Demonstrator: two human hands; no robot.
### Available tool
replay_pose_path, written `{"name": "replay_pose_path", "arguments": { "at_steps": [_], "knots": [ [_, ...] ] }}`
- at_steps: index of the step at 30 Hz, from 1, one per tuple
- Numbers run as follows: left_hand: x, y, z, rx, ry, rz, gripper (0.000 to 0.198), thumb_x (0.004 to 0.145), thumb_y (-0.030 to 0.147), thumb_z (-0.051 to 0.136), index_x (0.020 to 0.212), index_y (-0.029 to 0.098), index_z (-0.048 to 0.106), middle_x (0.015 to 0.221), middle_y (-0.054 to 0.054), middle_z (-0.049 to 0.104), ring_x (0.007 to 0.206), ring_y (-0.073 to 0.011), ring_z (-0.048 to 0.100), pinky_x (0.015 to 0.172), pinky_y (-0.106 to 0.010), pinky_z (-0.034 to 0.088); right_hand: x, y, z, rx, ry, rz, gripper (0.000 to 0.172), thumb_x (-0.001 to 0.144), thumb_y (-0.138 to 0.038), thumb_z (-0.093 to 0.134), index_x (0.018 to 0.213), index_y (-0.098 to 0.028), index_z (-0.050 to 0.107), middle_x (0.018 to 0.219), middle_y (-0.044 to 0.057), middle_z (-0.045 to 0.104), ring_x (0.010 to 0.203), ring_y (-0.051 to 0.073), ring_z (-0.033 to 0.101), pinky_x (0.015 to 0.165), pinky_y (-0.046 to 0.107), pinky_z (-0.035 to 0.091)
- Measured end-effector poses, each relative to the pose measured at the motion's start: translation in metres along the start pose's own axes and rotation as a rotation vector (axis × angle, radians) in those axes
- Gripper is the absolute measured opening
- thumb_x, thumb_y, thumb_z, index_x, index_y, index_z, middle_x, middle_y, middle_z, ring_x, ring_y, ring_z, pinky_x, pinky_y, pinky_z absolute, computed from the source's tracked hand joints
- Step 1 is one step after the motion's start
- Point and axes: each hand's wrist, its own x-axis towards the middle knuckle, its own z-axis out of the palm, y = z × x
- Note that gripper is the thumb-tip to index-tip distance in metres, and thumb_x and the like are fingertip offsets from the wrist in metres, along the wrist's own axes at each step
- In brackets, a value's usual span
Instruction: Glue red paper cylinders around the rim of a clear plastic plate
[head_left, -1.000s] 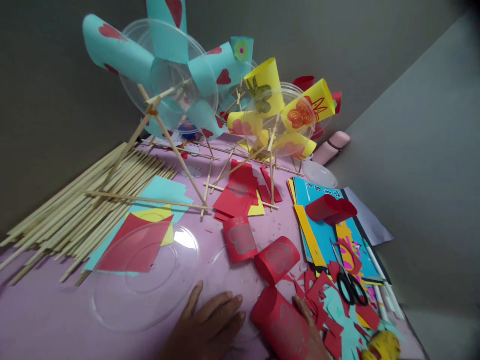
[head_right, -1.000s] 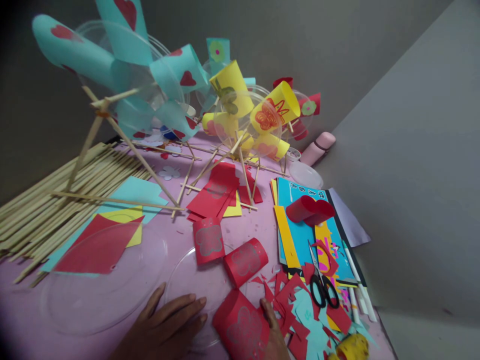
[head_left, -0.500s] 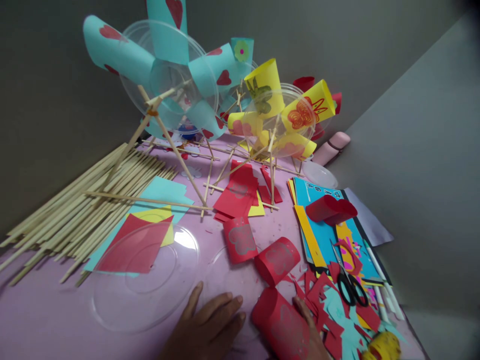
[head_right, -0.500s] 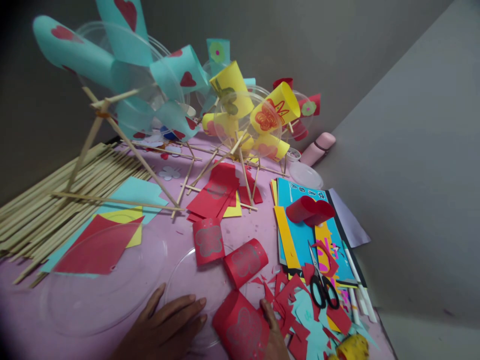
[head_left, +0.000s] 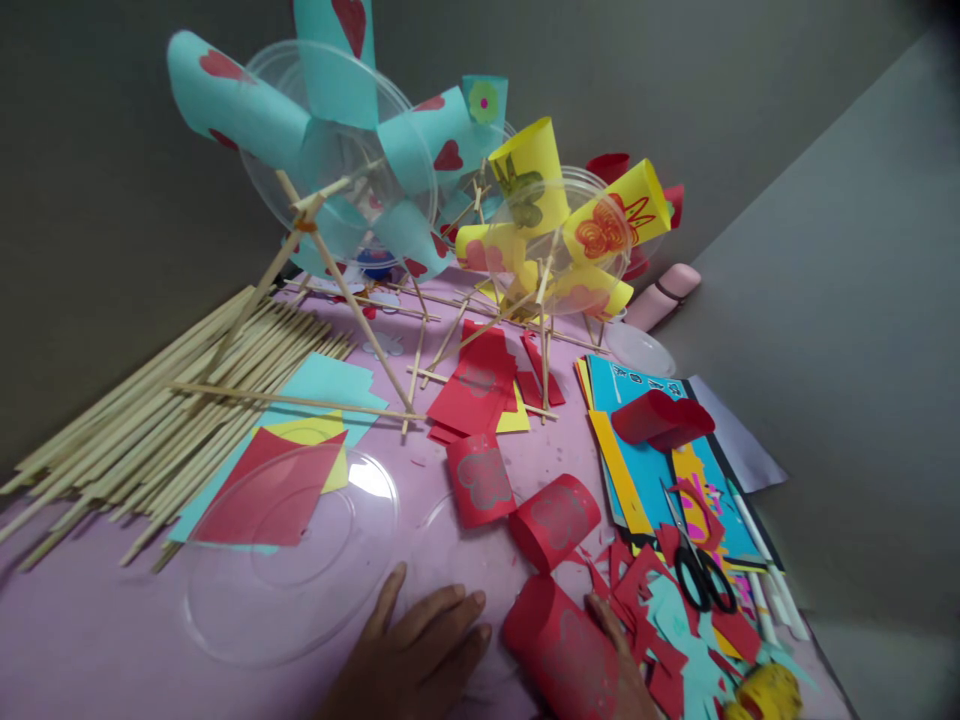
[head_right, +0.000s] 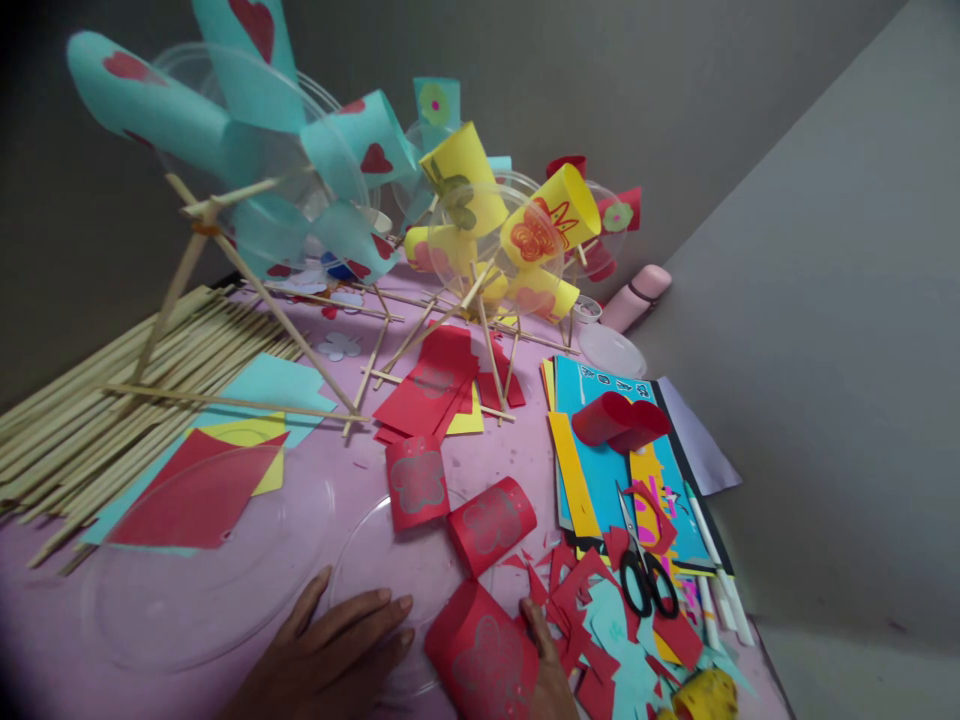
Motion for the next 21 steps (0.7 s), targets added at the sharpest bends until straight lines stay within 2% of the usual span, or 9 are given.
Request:
{"name": "replay_pose_path", "arguments": {
  "at_steps": [6,13,21],
  "knots": [
    [-0.0022,0.0034,0.0038,-0.010,0.020,-0.044,0.037,0.101,0.021,0.029,0.103,0.026,0.066,0.111,0.005,0.070,0.106,-0.0119,0.057,0.116,-0.049,-0.004,-0.0057,0.0056,0.0068,0.010,0.054,0.019,0.067,0.084,-0.023,0.065,0.142,-0.037,0.035,0.100,0.000,0.076,0.081,0.027,0.073,0.068,0.038,0.060],
    [-0.0005,0.0040,0.0026,-0.007,0.027,-0.063,0.040,0.101,0.020,0.027,0.101,0.026,0.066,0.109,0.005,0.070,0.104,-0.0113,0.058,0.116,-0.048,-0.004,-0.0004,0.0014,0.0013,0.006,-0.002,-0.043,0.080,0.081,-0.030,0.069,0.147,-0.035,0.025,0.106,0.001,0.074,0.085,0.030,0.073,0.084,0.042,0.057],
    [-0.0035,0.0048,0.0068,0.005,0.026,-0.068,0.039,0.101,0.020,0.028,0.102,0.028,0.066,0.108,0.005,0.071,0.104,-0.0111,0.058,0.115,-0.049,-0.004,-0.0013,0.0006,-0.0006,0.006,-0.008,-0.009,0.080,0.082,-0.026,0.067,0.148,-0.036,0.022,0.108,0.001,0.073,0.086,0.029,0.073,0.080,0.040,0.059]
  ]
}}
